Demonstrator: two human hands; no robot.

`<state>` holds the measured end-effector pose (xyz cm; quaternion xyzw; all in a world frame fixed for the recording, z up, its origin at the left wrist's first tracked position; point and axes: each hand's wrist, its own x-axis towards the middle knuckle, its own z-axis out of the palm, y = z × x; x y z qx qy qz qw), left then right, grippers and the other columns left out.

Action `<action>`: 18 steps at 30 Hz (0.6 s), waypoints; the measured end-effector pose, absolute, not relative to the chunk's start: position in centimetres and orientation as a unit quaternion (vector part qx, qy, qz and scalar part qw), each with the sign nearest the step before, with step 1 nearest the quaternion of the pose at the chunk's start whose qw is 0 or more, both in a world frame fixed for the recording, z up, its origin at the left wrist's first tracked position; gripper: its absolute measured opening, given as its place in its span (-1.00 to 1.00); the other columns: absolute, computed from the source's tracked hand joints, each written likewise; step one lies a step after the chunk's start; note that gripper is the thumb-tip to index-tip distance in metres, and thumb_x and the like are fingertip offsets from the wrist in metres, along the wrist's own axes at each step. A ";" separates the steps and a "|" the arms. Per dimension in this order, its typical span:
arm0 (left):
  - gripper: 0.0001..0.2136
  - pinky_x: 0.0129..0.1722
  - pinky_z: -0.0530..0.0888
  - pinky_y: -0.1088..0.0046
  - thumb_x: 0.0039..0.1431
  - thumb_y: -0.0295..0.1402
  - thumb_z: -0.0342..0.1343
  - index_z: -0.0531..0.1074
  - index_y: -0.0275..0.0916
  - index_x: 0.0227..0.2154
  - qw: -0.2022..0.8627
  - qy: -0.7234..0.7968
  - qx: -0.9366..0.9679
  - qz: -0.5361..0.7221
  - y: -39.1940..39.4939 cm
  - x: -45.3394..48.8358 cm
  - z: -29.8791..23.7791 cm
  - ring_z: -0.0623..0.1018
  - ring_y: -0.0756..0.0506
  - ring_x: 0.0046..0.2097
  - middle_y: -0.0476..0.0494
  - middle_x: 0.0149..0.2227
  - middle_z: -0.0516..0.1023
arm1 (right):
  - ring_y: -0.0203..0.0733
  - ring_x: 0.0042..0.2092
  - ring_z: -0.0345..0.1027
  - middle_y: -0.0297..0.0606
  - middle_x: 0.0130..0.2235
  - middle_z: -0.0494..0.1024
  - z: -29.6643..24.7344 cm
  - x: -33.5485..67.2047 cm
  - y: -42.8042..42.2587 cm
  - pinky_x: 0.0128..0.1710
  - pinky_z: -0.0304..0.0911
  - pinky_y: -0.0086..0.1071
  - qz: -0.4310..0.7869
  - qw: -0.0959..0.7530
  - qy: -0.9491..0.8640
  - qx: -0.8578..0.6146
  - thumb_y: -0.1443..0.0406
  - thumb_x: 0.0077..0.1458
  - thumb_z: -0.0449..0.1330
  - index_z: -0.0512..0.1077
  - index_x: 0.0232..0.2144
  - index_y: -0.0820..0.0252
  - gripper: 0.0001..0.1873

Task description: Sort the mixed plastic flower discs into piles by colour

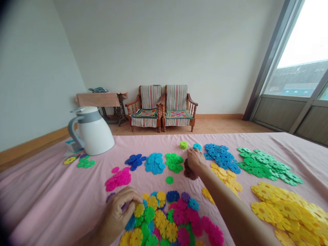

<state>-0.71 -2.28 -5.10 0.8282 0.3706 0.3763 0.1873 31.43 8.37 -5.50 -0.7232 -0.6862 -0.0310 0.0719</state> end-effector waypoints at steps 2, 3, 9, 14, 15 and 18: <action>-0.76 -0.34 0.43 0.49 0.00 -0.65 -0.11 0.41 -0.24 -0.51 0.186 0.370 0.829 0.377 -2.3 -0.6 -5.0 0.52 -0.03 -0.36 -0.06 -0.47 0.51 | -0.16 -0.07 0.35 -0.19 -0.03 0.43 -5.4 31.4 8.4 -0.08 0.30 -0.14 -0.033 0.061 -0.686 -0.724 0.22 0.20 0.10 0.38 -0.09 0.20 -0.74; -0.76 -0.34 0.43 0.50 0.00 -0.65 -0.11 0.41 -0.24 -0.51 0.185 0.369 0.829 0.378 -2.3 -0.6 -4.9 0.52 -0.03 -0.37 -0.06 -0.47 0.51 | -0.16 -0.08 0.36 -0.19 -0.04 0.43 -5.3 31.4 8.3 -0.08 0.31 -0.15 -0.033 0.056 -0.687 -0.724 0.22 0.20 0.10 0.38 -0.10 0.21 -0.74; -0.75 -0.35 0.43 0.51 -0.01 -0.65 -0.11 0.42 -0.24 -0.52 0.183 0.372 0.827 0.379 -2.3 -0.5 -4.5 0.52 -0.03 -0.38 -0.05 -0.48 0.51 | -0.14 -0.08 0.36 -0.21 -0.09 0.46 -4.3 31.5 6.9 -0.06 0.28 -0.10 -0.035 0.040 -0.696 -0.716 0.22 0.18 0.12 0.39 -0.13 0.24 -0.75; -0.75 -0.34 0.43 0.51 0.00 -0.64 -0.10 0.42 -0.23 -0.52 0.180 0.376 0.828 0.376 -2.2 -0.5 -4.6 0.52 -0.03 -0.36 -0.06 -0.47 0.52 | -0.10 0.00 0.31 -0.19 -0.07 0.47 -3.2 31.8 6.3 -0.01 0.21 -0.08 -0.042 0.057 -0.693 -0.718 0.33 0.20 0.08 0.37 -0.04 0.20 -0.73; -0.75 -0.34 0.43 0.51 0.01 -0.63 -0.10 0.42 -0.23 -0.52 0.180 0.376 0.828 0.375 -2.2 -0.5 -4.6 0.52 -0.03 -0.37 -0.06 -0.47 0.52 | -0.10 0.00 0.31 -0.18 -0.05 0.46 -3.1 31.9 6.4 -0.02 0.22 -0.10 -0.041 0.058 -0.692 -0.719 0.32 0.20 0.08 0.36 -0.04 0.20 -0.73; -0.76 -0.35 0.44 0.51 0.00 -0.63 -0.11 0.42 -0.23 -0.52 0.179 0.376 0.827 0.377 -2.3 -0.5 -4.5 0.53 -0.03 -0.38 -0.06 -0.48 0.52 | -0.12 -0.04 0.34 -0.19 -0.02 0.43 -3.5 31.6 7.3 -0.06 0.28 -0.12 -0.033 0.050 -0.693 -0.718 0.25 0.19 0.11 0.37 -0.06 0.22 -0.72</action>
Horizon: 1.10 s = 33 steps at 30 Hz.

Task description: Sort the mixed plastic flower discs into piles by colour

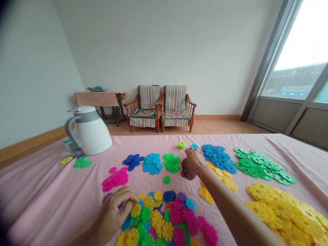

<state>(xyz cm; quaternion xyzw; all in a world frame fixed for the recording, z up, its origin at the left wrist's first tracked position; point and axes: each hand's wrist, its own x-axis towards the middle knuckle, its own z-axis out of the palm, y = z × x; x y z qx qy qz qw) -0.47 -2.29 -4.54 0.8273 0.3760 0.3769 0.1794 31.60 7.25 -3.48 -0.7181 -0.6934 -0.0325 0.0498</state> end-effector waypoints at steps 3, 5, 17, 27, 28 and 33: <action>-0.76 -0.35 0.44 0.51 0.00 -0.62 -0.11 0.41 -0.23 -0.52 0.178 0.372 0.827 0.381 -2.3 -0.5 -4.5 0.53 -0.03 -0.38 -0.06 -0.48 0.52 | -0.14 -0.07 0.36 -0.19 -0.02 0.42 -4.1 31.1 8.1 -0.10 0.32 -0.13 -0.029 0.038 -0.693 -0.720 0.22 0.19 0.12 0.36 -0.06 0.22 -0.70; -0.76 -0.36 0.44 0.51 0.00 -0.63 -0.12 0.41 -0.23 -0.52 0.180 0.370 0.827 0.383 -2.3 -0.5 -4.6 0.53 -0.04 -0.38 -0.07 -0.48 0.52 | -0.14 -0.08 0.36 -0.19 -0.02 0.42 -4.4 30.7 8.5 -0.11 0.32 -0.14 -0.028 0.030 -0.686 -0.726 0.22 0.19 0.12 0.35 -0.05 0.22 -0.69; -0.75 -0.37 0.42 0.51 -0.04 -0.66 -0.09 0.42 -0.23 -0.54 0.164 0.379 0.824 0.387 -2.4 -0.4 -4.1 0.53 -0.03 -0.39 -0.03 -0.49 0.52 | -0.15 -0.09 0.37 -0.17 -0.03 0.42 -4.6 31.4 8.4 -0.12 0.33 -0.15 -0.004 0.071 -0.648 -0.758 0.21 0.18 0.12 0.35 -0.05 0.24 -0.68; -0.75 -0.34 0.43 0.50 -0.02 -0.65 -0.10 0.43 -0.24 -0.53 0.161 0.373 0.829 0.383 -2.3 -0.5 -4.4 0.53 -0.03 -0.37 -0.04 -0.48 0.52 | -0.29 -0.35 0.40 -0.31 -0.35 0.53 -3.0 33.5 6.6 -0.33 0.31 -0.38 0.067 0.220 -0.632 -0.740 0.25 0.13 0.13 0.45 -0.31 0.26 -0.82; -0.75 -0.34 0.43 0.50 -0.02 -0.65 -0.10 0.43 -0.24 -0.53 0.160 0.373 0.830 0.382 -2.3 -0.5 -4.4 0.53 -0.03 -0.37 -0.04 -0.48 0.53 | -0.28 -0.37 0.40 -0.31 -0.39 0.54 -2.9 33.6 6.1 -0.36 0.28 -0.41 0.069 0.235 -0.629 -0.738 0.29 0.10 0.13 0.47 -0.34 0.25 -0.85; -0.74 -0.31 0.43 0.48 -0.02 -0.65 -0.10 0.44 -0.23 -0.50 0.171 0.373 0.828 0.381 -2.2 -0.5 -4.5 0.53 -0.04 -0.34 -0.05 -0.44 0.54 | -0.22 -0.37 0.41 -0.26 -0.42 0.56 -2.3 32.7 2.5 -0.39 0.20 -0.41 0.084 0.278 -0.642 -0.710 0.34 0.00 0.04 0.49 -0.40 0.20 -0.79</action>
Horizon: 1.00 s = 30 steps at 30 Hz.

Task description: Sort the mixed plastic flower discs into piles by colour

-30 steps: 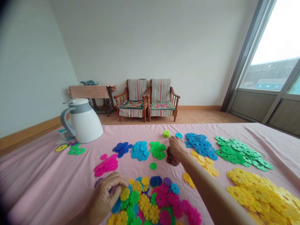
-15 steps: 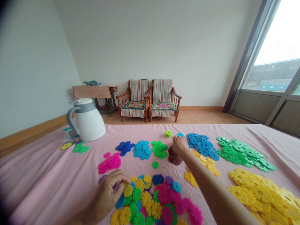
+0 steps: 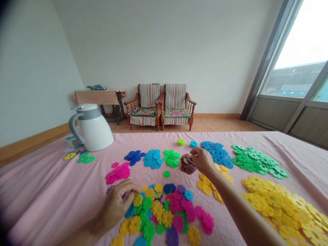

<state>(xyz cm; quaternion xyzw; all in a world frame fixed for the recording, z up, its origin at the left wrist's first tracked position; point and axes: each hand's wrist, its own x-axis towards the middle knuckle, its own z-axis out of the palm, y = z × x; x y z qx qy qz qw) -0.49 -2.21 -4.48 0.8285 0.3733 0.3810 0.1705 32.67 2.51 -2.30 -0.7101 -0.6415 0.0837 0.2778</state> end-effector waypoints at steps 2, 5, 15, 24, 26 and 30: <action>-0.74 -0.31 0.44 0.48 -0.02 -0.65 -0.10 0.44 -0.23 -0.50 0.174 0.374 0.827 0.381 -2.2 -0.5 -4.5 0.53 -0.04 -0.34 -0.06 -0.45 0.54 | -0.24 -0.42 0.37 -0.29 -0.48 0.52 -1.9 31.7 0.6 -0.44 0.17 -0.43 0.115 0.268 -0.675 -0.678 0.29 0.00 0.07 0.47 -0.48 0.18 -0.81; -0.74 -0.32 0.44 0.49 -0.02 -0.65 -0.10 0.44 -0.23 -0.51 0.172 0.374 0.829 0.378 -2.2 -0.5 -4.5 0.53 -0.03 -0.34 -0.05 -0.45 0.53 | -0.31 -0.43 0.34 -0.36 -0.49 0.49 -1.5 30.2 -2.2 -0.47 0.16 -0.49 0.186 0.228 -0.735 -0.611 0.29 -0.06 0.14 0.45 -0.48 0.16 -0.91; -0.74 -0.32 0.45 0.48 -0.02 -0.64 -0.10 0.45 -0.23 -0.50 0.173 0.375 0.825 0.385 -2.1 -0.4 -4.6 0.53 -0.04 -0.34 -0.06 -0.45 0.54 | -0.28 -0.34 0.25 -0.33 -0.36 0.42 -1.4 28.8 -4.5 -0.36 0.14 -0.45 0.251 0.146 -0.756 -0.587 0.44 -0.22 0.15 0.34 -0.40 0.18 -0.78; -0.74 -0.31 0.43 0.47 -0.02 -0.65 -0.10 0.44 -0.23 -0.50 0.140 0.380 0.838 0.367 -2.5 -0.1 -4.1 0.52 -0.05 -0.34 -0.06 -0.45 0.53 | -0.34 -0.42 0.23 -0.38 -0.46 0.40 -2.5 28.5 -4.5 -0.44 0.08 -0.50 0.270 0.178 -0.752 -0.574 0.50 -0.22 0.08 0.28 -0.50 0.17 -0.83; -0.74 -0.32 0.42 0.47 -0.02 -0.65 -0.10 0.44 -0.23 -0.50 0.135 0.378 0.839 0.367 -2.6 -0.1 -4.1 0.52 -0.05 -0.33 -0.06 -0.45 0.53 | -0.33 -0.41 0.25 -0.37 -0.45 0.42 -2.2 28.3 -4.6 -0.43 0.11 -0.49 0.280 0.190 -0.751 -0.568 0.48 -0.20 0.10 0.30 -0.46 0.18 -0.82; -0.74 -0.30 0.42 0.46 -0.01 -0.65 -0.10 0.44 -0.23 -0.49 0.132 0.375 0.843 0.362 -2.6 0.0 -4.1 0.52 -0.05 -0.32 -0.06 -0.44 0.53 | -0.29 -0.34 0.28 -0.34 -0.38 0.44 -1.4 27.3 -5.4 -0.37 0.16 -0.47 0.290 0.204 -0.763 -0.540 0.40 -0.15 0.16 0.35 -0.39 0.17 -0.83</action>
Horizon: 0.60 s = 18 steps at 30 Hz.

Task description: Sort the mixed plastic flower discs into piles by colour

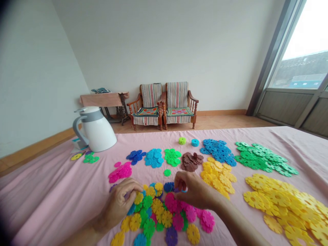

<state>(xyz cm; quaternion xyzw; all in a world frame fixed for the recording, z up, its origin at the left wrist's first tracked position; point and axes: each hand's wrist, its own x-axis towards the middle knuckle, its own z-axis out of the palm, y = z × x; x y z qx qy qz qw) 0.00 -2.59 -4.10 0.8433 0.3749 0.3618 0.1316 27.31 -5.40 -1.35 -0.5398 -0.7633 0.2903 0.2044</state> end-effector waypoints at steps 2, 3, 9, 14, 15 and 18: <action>-0.73 -0.29 0.42 0.46 -0.01 -0.66 -0.11 0.44 -0.23 -0.49 0.129 0.368 0.846 0.363 -2.6 0.0 -4.1 0.52 -0.05 -0.31 -0.06 -0.44 0.53 | -0.27 -0.31 0.27 -0.32 -0.34 0.44 -1.4 26.7 -5.7 -0.33 0.17 -0.45 0.269 0.215 -0.771 -0.536 0.40 -0.14 0.17 0.35 -0.37 0.16 -0.82; -0.73 -0.29 0.42 0.46 -0.01 -0.66 -0.11 0.44 -0.24 -0.49 0.127 0.364 0.848 0.364 -2.6 0.1 -4.1 0.52 -0.05 -0.31 -0.06 -0.44 0.53 | -0.26 -0.30 0.27 -0.31 -0.33 0.44 -1.6 26.5 -5.8 -0.31 0.17 -0.43 0.249 0.223 -0.771 -0.543 0.40 -0.12 0.16 0.35 -0.36 0.16 -0.82; -0.73 -0.32 0.42 0.46 -0.02 -0.67 -0.13 0.43 -0.25 -0.50 0.109 0.341 0.857 0.372 -2.8 0.3 -4.0 0.50 -0.04 -0.34 -0.05 -0.46 0.53 | -0.17 -0.25 0.26 -0.21 -0.28 0.43 -3.5 27.0 -5.2 -0.25 0.15 -0.33 0.162 0.218 -0.755 -0.597 0.34 -0.06 0.16 0.36 -0.34 0.18 -0.86; -0.72 -0.31 0.41 0.46 0.01 -0.67 -0.12 0.43 -0.24 -0.47 0.110 0.325 0.858 0.382 -2.8 0.3 -4.2 0.49 -0.05 -0.32 -0.06 -0.43 0.53 | -0.26 -0.34 0.24 -0.31 -0.42 0.42 -3.4 27.0 -4.8 -0.35 0.09 -0.42 0.170 0.229 -0.748 -0.599 0.48 -0.14 0.08 0.31 -0.51 0.19 -0.88; -0.73 -0.30 0.41 0.45 0.03 -0.67 -0.12 0.43 -0.23 -0.44 0.110 0.324 0.858 0.383 -2.9 0.3 -4.2 0.49 -0.05 -0.31 -0.06 -0.42 0.53 | -0.29 -0.38 0.23 -0.33 -0.45 0.40 -3.1 26.7 -4.9 -0.39 0.07 -0.44 0.180 0.236 -0.744 -0.599 0.49 -0.15 0.06 0.30 -0.53 0.19 -0.87; -0.78 -0.21 0.41 0.42 0.13 -0.59 -0.05 0.44 -0.22 -0.28 0.108 0.331 0.858 0.378 -3.4 0.4 -3.8 0.49 -0.07 -0.22 -0.10 -0.31 0.53 | -0.34 -0.45 0.19 -0.39 -0.53 0.35 -1.9 25.5 -5.6 -0.48 0.01 -0.48 0.236 0.246 -0.740 -0.580 0.48 -0.14 0.07 0.29 -0.56 0.19 -0.88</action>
